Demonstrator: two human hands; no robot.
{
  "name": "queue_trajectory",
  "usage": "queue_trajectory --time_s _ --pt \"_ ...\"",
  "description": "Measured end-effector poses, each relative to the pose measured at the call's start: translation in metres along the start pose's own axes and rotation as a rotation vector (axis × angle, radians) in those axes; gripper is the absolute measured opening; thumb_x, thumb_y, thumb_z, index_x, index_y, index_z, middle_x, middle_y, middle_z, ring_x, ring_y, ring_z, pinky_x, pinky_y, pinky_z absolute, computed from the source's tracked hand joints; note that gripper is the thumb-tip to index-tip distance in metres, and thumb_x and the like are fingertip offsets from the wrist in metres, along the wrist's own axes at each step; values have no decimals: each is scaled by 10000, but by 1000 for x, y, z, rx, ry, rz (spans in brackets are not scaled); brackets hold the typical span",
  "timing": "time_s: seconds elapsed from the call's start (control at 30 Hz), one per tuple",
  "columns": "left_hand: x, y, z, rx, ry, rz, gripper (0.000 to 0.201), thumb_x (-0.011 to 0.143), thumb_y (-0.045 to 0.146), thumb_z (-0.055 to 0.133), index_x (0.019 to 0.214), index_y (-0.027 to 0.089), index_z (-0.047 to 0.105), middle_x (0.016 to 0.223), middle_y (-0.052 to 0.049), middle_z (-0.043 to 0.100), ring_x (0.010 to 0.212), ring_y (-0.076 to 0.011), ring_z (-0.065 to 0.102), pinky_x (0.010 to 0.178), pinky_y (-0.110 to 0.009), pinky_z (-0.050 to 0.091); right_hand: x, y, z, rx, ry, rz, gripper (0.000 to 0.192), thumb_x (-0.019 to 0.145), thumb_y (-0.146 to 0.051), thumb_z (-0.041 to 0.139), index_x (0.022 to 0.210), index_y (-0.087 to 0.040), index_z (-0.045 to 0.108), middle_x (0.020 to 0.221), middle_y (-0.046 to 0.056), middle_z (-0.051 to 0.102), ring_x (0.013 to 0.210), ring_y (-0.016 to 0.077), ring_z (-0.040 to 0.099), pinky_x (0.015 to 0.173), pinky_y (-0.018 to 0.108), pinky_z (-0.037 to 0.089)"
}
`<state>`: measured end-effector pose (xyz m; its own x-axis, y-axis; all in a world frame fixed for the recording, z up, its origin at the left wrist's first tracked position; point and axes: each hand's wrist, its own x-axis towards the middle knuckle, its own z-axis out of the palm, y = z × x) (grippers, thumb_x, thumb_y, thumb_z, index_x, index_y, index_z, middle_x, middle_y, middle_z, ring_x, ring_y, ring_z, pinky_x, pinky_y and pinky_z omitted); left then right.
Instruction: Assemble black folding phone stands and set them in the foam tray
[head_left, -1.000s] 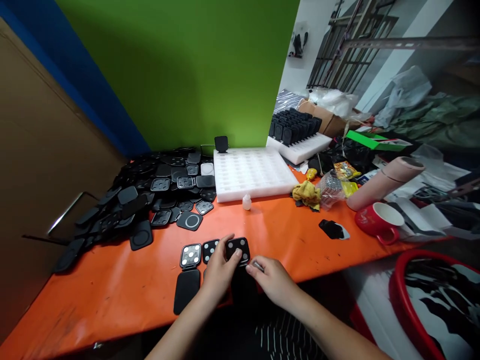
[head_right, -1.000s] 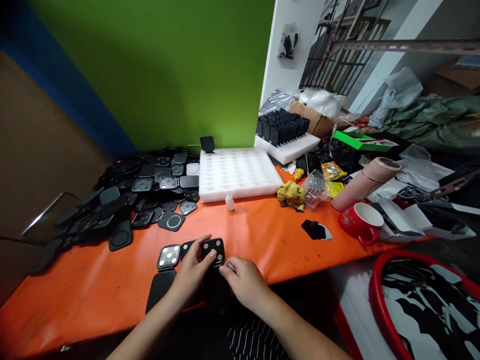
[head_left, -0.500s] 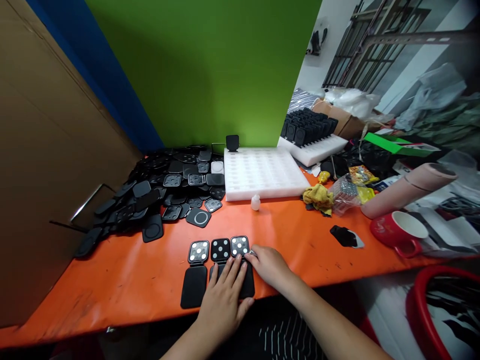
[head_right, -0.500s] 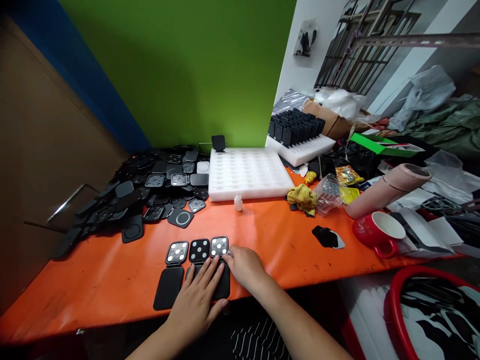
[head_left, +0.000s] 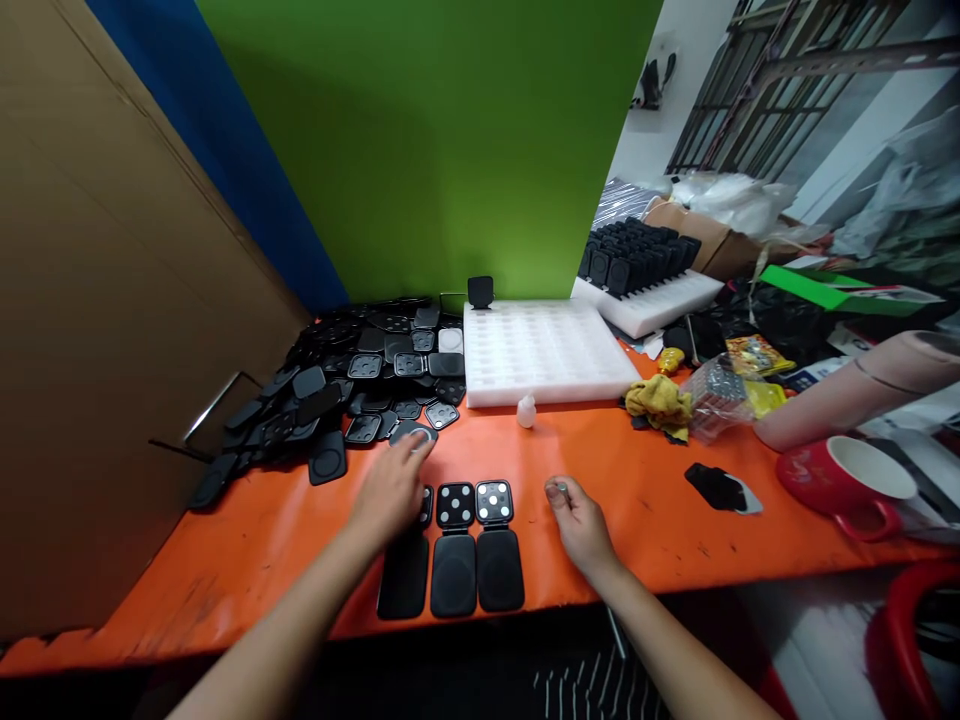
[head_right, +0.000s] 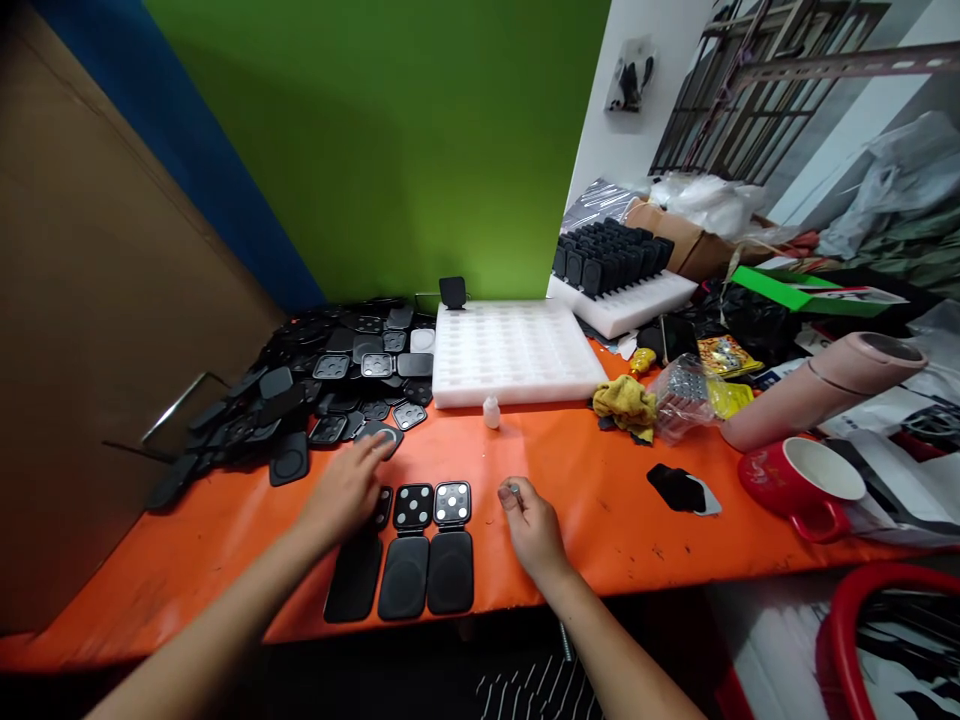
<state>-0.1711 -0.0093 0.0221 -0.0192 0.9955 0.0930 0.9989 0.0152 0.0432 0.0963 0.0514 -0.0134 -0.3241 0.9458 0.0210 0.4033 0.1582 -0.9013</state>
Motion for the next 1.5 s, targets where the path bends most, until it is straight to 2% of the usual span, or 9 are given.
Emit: queue_trajectory --time_s 0.17,0.43,0.63,0.77,0.93,1.1,1.17,1.37,1.5 --pt "44 -57 -3 2 -116 98 569 705 45 389 1252 196 428 1310 -112 436 1213 -289 359 973 -520 232 0 2 1 -24 1 -32 323 854 -472 362 818 -187 510 625 -6 494 567 145 475 549 230 357" --pt "54 -60 -7 -174 -171 178 618 537 119 569 1151 166 520 1074 -125 541 977 -277 496 894 -388 325 0 2 2 -64 18 -59 320 855 -450 368 808 -176 527 650 10 535 589 145 503 563 229 382" --pt "47 -71 -10 -469 -20 -20 98 595 130 525 674 170 567 732 -34 554 762 -200 528 779 -366 381 1 0 2 -41 15 -55 341 848 -468 372 793 -173 535 673 23 558 621 156 527 590 237 400" --pt "30 -76 -29 -730 237 -232 61 675 217 455 634 188 490 736 -41 548 834 -224 538 749 -366 416 0 2 1 30 29 -48 326 839 -461 403 759 -171 527 666 23 540 620 153 505 590 244 389" --pt "-15 -19 -41 -1043 421 -310 182 717 320 464 608 175 460 1184 -84 466 897 -233 561 723 -363 467 -7 -20 13 361 -42 173 360 794 -515 471 775 -161 533 553 -29 452 469 92 391 451 206 323" --pt "-52 72 -34 -1478 252 -243 162 626 265 696 534 190 586 1211 -31 458 1112 -275 449 915 -363 379 -10 -62 33 906 -371 426 329 787 -500 498 719 -187 425 473 -92 379 336 30 159 323 162 120" --pt "-58 89 -36 -1654 219 -406 131 640 358 696 711 254 659 1282 0 425 1190 -272 382 962 -354 338 -7 -71 35 955 -389 417 326 779 -451 536 670 -193 368 458 -102 353 339 28 155 325 159 119" --pt "-60 95 -46 -1990 -332 -767 518 769 445 536 1225 213 452 964 -126 644 757 -244 641 603 -336 497 -7 -77 24 494 -365 140 283 827 -422 483 696 -173 450 562 -46 458 484 70 399 457 189 305" --pt "-58 96 -40 -1932 -403 -817 585 700 234 640 1242 209 420 917 -92 664 718 -202 644 630 -296 495 -14 -87 8 67 -297 -73 227 909 -326 346 825 -185 503 794 6 582 745 121 519 657 230 367"
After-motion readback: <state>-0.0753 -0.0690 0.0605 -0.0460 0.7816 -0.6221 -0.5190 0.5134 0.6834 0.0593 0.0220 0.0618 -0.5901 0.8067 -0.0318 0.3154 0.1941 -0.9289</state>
